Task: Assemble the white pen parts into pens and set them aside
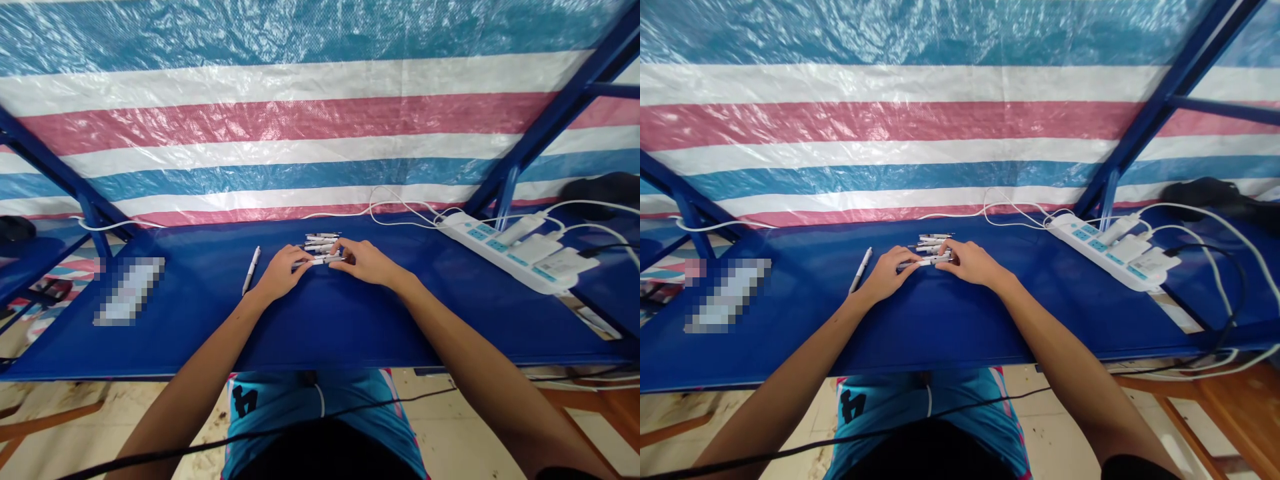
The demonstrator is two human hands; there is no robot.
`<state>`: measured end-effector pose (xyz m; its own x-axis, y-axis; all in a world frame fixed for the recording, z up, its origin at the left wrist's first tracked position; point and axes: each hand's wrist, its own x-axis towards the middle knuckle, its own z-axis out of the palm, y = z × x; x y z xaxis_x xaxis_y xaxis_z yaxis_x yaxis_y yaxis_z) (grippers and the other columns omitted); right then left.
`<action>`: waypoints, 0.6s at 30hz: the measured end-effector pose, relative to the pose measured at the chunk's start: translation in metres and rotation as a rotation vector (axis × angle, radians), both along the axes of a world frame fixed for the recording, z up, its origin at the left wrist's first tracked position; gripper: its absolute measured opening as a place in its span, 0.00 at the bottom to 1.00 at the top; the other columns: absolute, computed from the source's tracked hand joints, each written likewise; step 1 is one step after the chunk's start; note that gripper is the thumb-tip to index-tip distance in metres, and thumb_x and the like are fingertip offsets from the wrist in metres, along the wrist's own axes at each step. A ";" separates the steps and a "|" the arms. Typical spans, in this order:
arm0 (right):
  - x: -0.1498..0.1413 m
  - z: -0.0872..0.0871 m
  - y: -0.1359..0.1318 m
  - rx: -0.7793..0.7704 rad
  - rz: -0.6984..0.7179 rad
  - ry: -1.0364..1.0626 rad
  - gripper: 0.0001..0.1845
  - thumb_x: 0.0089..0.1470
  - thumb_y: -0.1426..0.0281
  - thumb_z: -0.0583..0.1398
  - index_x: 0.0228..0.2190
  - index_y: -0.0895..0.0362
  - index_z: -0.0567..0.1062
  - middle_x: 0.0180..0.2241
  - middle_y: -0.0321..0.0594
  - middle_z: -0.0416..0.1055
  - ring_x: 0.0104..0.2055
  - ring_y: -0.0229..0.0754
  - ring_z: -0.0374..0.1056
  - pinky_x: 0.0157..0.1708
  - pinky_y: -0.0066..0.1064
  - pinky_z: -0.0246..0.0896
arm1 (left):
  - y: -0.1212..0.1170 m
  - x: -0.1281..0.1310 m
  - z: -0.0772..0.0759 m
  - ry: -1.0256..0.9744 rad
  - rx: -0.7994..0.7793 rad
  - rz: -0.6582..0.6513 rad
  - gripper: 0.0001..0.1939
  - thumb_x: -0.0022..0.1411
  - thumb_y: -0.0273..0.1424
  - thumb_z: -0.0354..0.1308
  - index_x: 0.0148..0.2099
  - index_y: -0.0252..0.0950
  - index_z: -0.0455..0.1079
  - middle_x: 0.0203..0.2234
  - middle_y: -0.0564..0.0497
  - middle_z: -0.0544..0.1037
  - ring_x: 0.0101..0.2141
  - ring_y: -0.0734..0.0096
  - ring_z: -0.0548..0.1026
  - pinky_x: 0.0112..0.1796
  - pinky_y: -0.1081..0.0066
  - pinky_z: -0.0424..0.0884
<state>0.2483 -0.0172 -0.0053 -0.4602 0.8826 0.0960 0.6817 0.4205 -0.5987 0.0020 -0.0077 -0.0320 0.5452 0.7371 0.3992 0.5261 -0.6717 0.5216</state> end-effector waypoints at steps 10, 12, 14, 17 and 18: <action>0.003 -0.003 0.001 0.037 0.048 0.029 0.16 0.64 0.55 0.60 0.42 0.54 0.76 0.25 0.36 0.75 0.27 0.42 0.69 0.32 0.31 0.57 | -0.001 0.001 0.002 -0.006 -0.006 0.008 0.13 0.72 0.36 0.55 0.44 0.39 0.80 0.39 0.45 0.84 0.42 0.57 0.78 0.49 0.57 0.74; 0.003 -0.003 0.001 0.046 0.046 0.031 0.16 0.62 0.56 0.63 0.44 0.54 0.76 0.26 0.35 0.75 0.27 0.42 0.70 0.32 0.31 0.57 | -0.001 0.001 0.002 -0.006 -0.009 0.008 0.12 0.72 0.35 0.55 0.44 0.38 0.80 0.39 0.45 0.84 0.42 0.57 0.78 0.50 0.57 0.74; 0.003 -0.003 0.002 0.029 0.047 0.016 0.13 0.65 0.57 0.60 0.38 0.54 0.76 0.25 0.36 0.75 0.28 0.42 0.70 0.32 0.30 0.57 | -0.001 0.001 0.002 -0.007 -0.011 0.005 0.12 0.72 0.35 0.55 0.44 0.38 0.80 0.39 0.44 0.84 0.42 0.57 0.78 0.50 0.57 0.74; 0.003 -0.002 0.001 -0.010 0.045 -0.003 0.20 0.70 0.58 0.53 0.30 0.55 0.75 0.24 0.37 0.74 0.28 0.41 0.71 0.33 0.30 0.56 | -0.002 0.001 0.003 -0.010 -0.009 0.001 0.12 0.72 0.35 0.55 0.44 0.37 0.79 0.39 0.44 0.84 0.42 0.57 0.78 0.50 0.57 0.74; 0.003 -0.002 0.001 -0.010 0.045 -0.001 0.20 0.69 0.58 0.53 0.31 0.55 0.76 0.24 0.37 0.75 0.28 0.41 0.71 0.33 0.30 0.56 | -0.002 0.001 0.003 -0.010 -0.008 0.001 0.12 0.72 0.35 0.55 0.44 0.37 0.79 0.39 0.44 0.84 0.42 0.57 0.78 0.50 0.57 0.74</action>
